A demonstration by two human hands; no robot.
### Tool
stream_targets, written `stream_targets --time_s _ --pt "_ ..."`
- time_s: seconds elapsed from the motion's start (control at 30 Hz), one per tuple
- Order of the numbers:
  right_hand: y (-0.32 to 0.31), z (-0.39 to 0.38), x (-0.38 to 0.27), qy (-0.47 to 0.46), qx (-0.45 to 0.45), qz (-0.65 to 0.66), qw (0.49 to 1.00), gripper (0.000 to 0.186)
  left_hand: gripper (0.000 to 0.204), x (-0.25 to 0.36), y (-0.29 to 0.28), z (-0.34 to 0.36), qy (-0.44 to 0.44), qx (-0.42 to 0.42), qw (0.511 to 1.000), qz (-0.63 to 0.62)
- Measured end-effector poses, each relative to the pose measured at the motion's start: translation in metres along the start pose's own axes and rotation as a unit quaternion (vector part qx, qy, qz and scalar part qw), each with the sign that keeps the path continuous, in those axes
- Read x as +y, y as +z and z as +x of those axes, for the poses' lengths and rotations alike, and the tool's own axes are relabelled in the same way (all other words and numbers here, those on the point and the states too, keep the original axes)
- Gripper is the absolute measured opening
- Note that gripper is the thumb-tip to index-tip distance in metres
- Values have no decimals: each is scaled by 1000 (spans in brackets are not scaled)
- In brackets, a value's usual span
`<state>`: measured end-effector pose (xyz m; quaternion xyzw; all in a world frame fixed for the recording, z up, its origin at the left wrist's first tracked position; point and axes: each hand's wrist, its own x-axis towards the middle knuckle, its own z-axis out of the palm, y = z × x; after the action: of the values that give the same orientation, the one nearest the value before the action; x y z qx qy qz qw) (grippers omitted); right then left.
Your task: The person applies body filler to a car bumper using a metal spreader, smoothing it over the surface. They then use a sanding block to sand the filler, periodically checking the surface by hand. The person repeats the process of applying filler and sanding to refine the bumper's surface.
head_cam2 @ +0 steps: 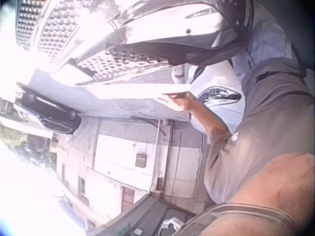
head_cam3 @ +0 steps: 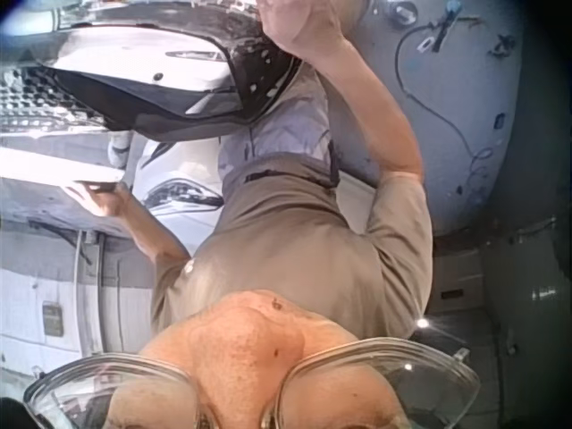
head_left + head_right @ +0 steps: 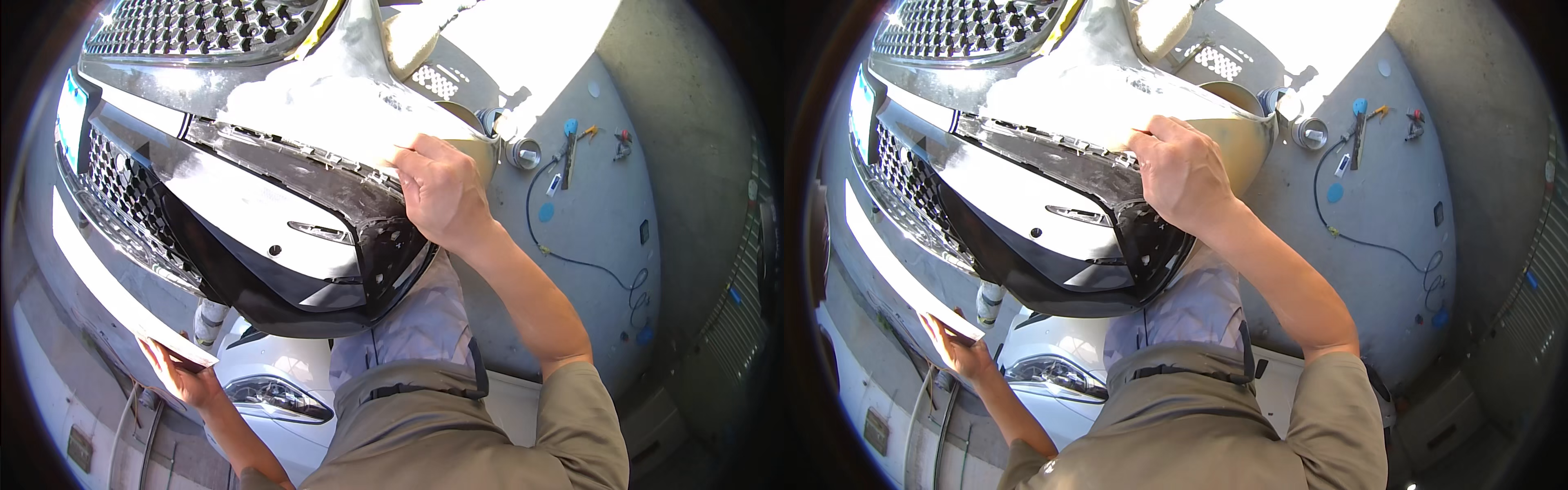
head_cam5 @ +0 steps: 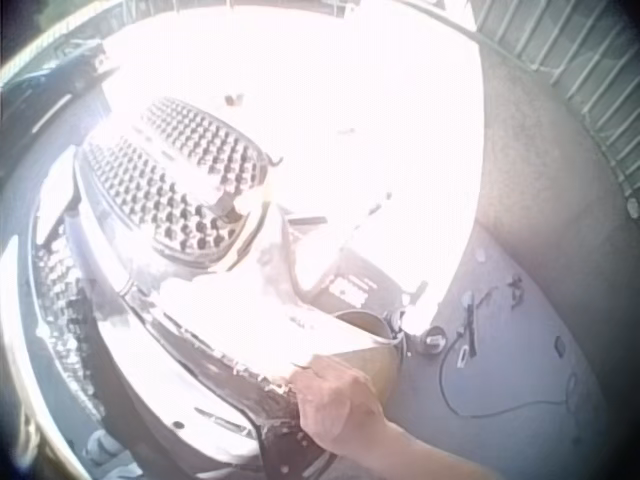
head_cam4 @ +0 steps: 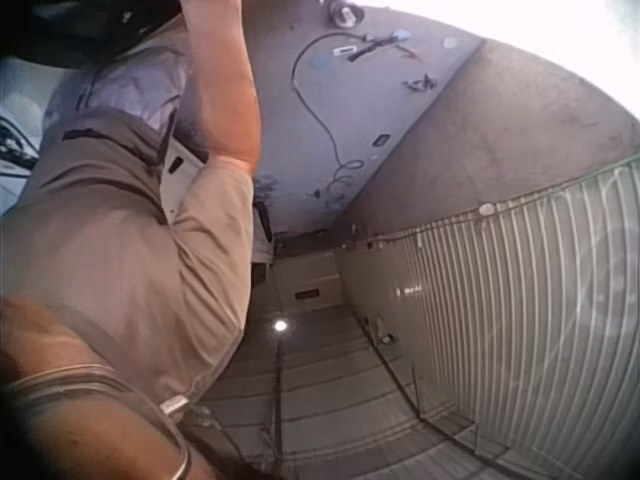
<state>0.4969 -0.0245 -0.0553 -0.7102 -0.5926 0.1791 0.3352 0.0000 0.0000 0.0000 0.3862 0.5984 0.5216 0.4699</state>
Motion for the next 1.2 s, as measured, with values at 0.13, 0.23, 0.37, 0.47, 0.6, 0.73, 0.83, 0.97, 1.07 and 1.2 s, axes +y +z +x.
stream_targets --time_s 0.13,0.23,0.37,0.47,0.6,0.73,0.83,0.97,1.07,1.2 --pt "-3 22 21 4 0 -32 999 16 58 -3 12 3 3 0 1000 -16" --pt "12 17 21 -24 22 -62 998 12 59 0 20 0 3 0 1000 -13" --pt "10 1 6 -8 3 14 1000 15 59 0 21 -4 -2 -8 1000 -8" --pt "-5 6 12 2 8 30 1000 10 59 -2 23 -4 -9 4 1000 -7" --pt "8 13 21 46 -49 -84 994 18 53 0 22 -7 -36 17 998 -41" --pt "15 -18 -16 41 -14 -20 999 29 56 1 25 -8 -28 -10 999 -22" --pt "-12 -17 -24 48 -93 8 995 25 60 -2 35 -8 -27 9 1000 -10" --pt "-23 3 10 93 12 57 994 17 59 1 43 -9 -36 10 999 -13" --pt "-18 -4 10 46 -7 -6 999 19 59 4 47 -10 -37 -1 999 -8" --pt "-26 -19 6 79 -43 55 994 23 60 6 58 -12 -38 11 999 11"
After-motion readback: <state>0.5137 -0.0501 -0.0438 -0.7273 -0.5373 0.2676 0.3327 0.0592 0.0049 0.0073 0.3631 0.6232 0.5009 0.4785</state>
